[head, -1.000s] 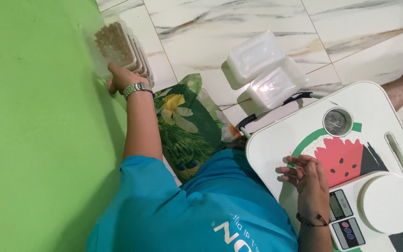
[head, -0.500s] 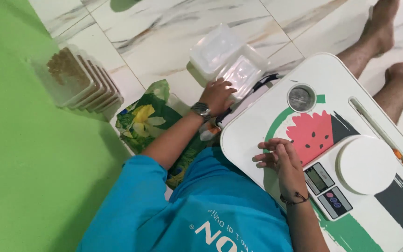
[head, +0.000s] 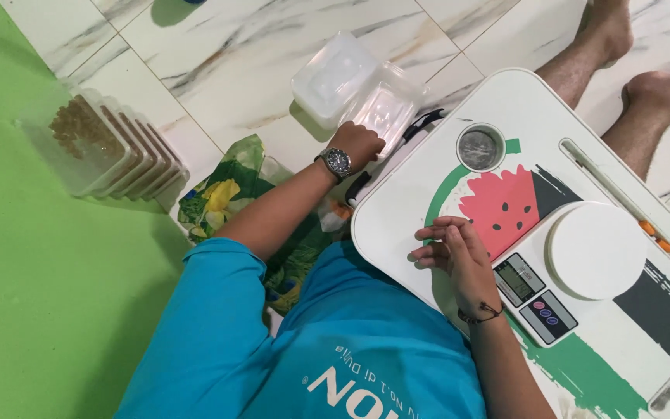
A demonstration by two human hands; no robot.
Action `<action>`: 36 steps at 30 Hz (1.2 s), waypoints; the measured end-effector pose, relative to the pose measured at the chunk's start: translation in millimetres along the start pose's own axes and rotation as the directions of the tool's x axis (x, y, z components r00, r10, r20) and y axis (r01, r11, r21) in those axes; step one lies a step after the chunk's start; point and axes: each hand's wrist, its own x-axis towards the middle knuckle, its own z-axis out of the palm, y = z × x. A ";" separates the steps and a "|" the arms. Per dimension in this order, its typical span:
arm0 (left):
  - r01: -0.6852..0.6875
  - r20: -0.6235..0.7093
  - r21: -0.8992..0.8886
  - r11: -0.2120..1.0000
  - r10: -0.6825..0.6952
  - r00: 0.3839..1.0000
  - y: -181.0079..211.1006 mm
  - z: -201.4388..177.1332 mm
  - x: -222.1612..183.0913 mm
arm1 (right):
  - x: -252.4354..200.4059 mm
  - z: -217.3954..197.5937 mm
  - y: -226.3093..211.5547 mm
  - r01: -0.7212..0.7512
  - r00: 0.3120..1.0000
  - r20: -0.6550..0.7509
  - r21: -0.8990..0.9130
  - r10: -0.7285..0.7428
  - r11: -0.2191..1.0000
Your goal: Portioning small food pellets into plastic containers using a digital scale and a scoop, then sealing and stacking them.
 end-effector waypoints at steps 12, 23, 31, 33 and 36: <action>-0.009 -0.243 0.088 0.996 0.030 0.970 7.2 -21.7 -3.4 | -1.2 -1.8 0.1 0.006 1.000 0.009 0.040 -0.007 0.999; -0.386 -0.692 0.151 0.910 0.376 0.616 116.9 -192.7 -29.2 | -39.9 -61.2 -43.6 0.549 0.733 -0.474 -0.012 -0.488 0.836; -0.783 -0.611 0.204 0.588 0.701 0.368 216.8 -200.0 -2.5 | -94.1 -134.2 -23.4 0.467 0.419 -0.739 -0.324 -0.529 0.823; -0.771 -0.560 0.215 0.600 0.722 0.406 228.3 -187.0 7.1 | -104.8 -149.9 1.2 0.416 0.416 -0.752 -0.343 -0.511 0.842; -0.768 -0.547 0.238 0.595 0.735 0.400 238.8 -166.8 22.1 | -121.0 -150.0 11.2 0.394 0.421 -0.832 -0.190 -0.361 0.899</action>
